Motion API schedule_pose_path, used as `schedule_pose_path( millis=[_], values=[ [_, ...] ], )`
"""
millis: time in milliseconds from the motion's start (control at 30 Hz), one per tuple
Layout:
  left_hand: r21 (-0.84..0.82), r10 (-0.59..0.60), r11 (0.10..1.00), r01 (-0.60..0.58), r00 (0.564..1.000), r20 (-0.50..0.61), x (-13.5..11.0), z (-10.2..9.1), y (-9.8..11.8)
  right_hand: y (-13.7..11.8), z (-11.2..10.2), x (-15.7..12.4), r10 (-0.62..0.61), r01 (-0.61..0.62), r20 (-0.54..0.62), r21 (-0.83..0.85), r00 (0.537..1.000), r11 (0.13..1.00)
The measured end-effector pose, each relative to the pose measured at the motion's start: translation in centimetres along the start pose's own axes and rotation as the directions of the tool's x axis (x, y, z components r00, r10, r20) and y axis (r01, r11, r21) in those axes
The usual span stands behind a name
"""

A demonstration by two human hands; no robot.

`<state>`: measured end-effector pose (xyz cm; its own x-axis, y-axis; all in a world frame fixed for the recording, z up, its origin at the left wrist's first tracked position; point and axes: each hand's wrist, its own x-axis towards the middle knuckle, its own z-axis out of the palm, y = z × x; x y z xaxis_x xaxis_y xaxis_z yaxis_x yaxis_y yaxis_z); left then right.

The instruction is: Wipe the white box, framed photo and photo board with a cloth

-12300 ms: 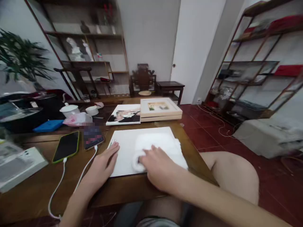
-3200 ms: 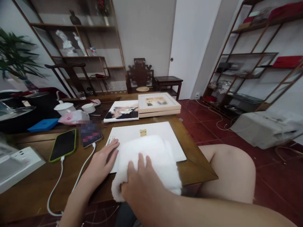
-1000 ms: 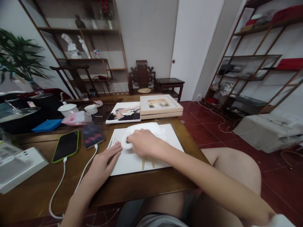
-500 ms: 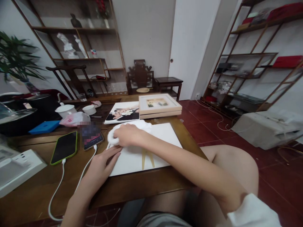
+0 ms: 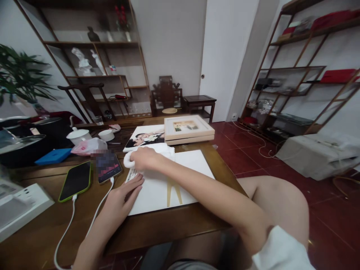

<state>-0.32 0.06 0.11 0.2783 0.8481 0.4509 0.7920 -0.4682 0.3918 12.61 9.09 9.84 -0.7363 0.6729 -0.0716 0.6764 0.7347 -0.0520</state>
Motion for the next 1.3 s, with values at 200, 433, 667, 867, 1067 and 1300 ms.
schedule_pose_path(
  millis=[200, 433, 667, 867, 1067, 1300],
  values=[
    [0.016, 0.038, 0.999, -0.038, 0.999, -0.023, -0.1, 0.2, -0.3, 2.9, 0.4, -2.3, 0.073, -0.073, -0.031, -0.006, 0.997, 0.997],
    [0.026, 0.056, 0.998, -0.055, 0.997, -0.06, 0.0, 0.3, -0.4, 9.3, 2.6, -10.2, 0.221, -0.224, -0.07, -0.038, 0.973, 0.974],
    [0.028, 0.057, 0.998, -0.055, 0.996, -0.071, 0.1, 0.5, -0.5, 4.3, 4.4, -17.1, 0.296, -0.298, -0.099, -0.006, 0.95, 0.955],
    [0.003, 0.044, 0.999, -0.044, 0.998, -0.04, 0.1, 0.3, -0.3, 0.9, 3.2, -21.3, 0.266, -0.265, 0.014, 0.142, 0.964, 0.954],
    [0.005, 0.051, 0.999, -0.051, 0.998, -0.042, 0.1, 0.2, -0.2, 6.2, 3.1, -16.3, 0.211, -0.211, -0.062, 0.015, 0.975, 0.977],
    [0.019, 0.049, 0.999, -0.048, 0.997, -0.052, 0.2, 0.1, 0.0, 9.8, 3.2, -11.7, 0.247, -0.252, -0.115, -0.027, 0.962, 0.967]
  ],
)
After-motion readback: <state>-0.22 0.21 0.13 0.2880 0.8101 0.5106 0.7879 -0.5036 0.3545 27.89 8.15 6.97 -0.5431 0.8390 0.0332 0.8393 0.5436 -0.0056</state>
